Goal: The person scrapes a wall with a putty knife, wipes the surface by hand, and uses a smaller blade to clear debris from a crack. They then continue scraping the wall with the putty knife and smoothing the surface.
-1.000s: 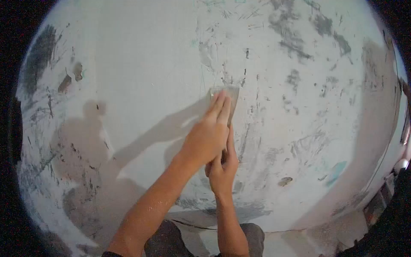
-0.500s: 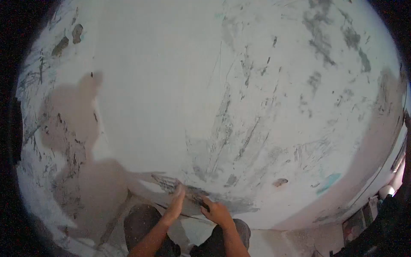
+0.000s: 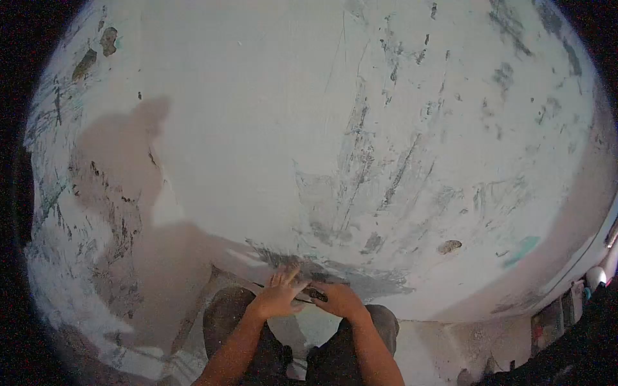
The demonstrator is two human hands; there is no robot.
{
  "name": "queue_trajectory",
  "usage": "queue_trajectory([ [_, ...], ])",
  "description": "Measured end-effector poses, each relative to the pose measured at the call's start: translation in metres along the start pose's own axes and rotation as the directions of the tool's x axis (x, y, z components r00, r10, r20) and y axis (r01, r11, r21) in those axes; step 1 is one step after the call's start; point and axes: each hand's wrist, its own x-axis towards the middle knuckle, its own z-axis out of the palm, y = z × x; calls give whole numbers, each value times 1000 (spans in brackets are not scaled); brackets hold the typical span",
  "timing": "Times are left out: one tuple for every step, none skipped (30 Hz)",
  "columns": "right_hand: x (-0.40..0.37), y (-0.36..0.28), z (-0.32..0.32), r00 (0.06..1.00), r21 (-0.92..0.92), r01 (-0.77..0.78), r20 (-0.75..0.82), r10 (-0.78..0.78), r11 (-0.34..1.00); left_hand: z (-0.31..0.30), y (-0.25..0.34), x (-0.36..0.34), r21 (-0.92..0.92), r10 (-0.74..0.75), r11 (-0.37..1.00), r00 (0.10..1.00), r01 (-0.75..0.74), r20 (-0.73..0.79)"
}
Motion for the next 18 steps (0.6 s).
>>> queue_trajectory([
  [0, 7, 3, 997, -32, 71, -12, -72, 997, 4, -4, 2, 1, -4, 1000, 1000, 4, -2],
  [1, 2, -3, 997, -32, 76, -12, -76, 997, 12, -8, 4, 1, -20, 1000, 988, 20, 152],
  [1, -5, -11, 962, 45, -141, 242, 126, 989, 20, -11, 5, 4, -37, 999, 952, 37, 303],
  [0, -12, -17, 823, 63, -362, 489, 288, 930, 24, -10, 5, 7, -43, 999, 952, 43, 302],
  [0, -16, -21, 825, 67, -357, 491, 281, 932, 27, -8, 6, -51, 4, 999, 920, 18, 392],
  [0, -19, -23, 788, 45, -357, 551, 275, 933, 29, -7, 6, -113, 53, 994, 879, 1, 475],
  [1, -22, -26, 747, 23, -354, 609, 268, 935, 31, -7, 6, -111, 44, 994, 879, 11, 475],
  [1, -25, -27, 747, 42, -358, 612, 259, 933, 33, -6, 5, -130, 64, 991, 898, -8, 436],
  [2, -24, -27, 743, 45, -353, 621, 251, 935, 35, -4, 4, -150, 85, 988, 914, -27, 398],
  [1, -23, -27, 775, 100, -344, 592, 222, 934, 24, 1, 2, -162, 118, 985, 909, -57, 399],
  [0, -24, -29, 801, 151, -336, 564, 198, 930, 29, -3, 2, -173, 114, 984, 908, -46, 404],
  [1, -27, -34, 782, 90, -333, 583, 221, 939, 37, -10, 4, -152, 153, 983, 924, -105, 349],
  [4, -26, -36, 767, 80, -336, 602, 223, 938, 45, -10, 4, -133, 196, 978, 936, -163, 292],
  [3, -26, -35, 780, 127, -345, 590, 209, 930, 14, 8, -6, 5, 135, 990, 957, -141, 257],
  [-1, -24, -35, 788, 167, -360, 581, 203, 918, 10, 9, -2, -38, 142, 990, 954, -137, 262],
  [-2, -19, -31, 804, 170, -329, 566, 181, 929, 12, 8, -2, -76, 126, 991, 942, -107, 311],
  [-3, -20, -31, 778, 152, -354, 595, 201, 923, 13, 8, 0, -108, 115, 991, 925, -81, 361],
  [-2, -20, -32, 782, 180, -348, 597, 179, 920, 11, 9, 2, -139, 130, 987, 921, -84, 368],
])
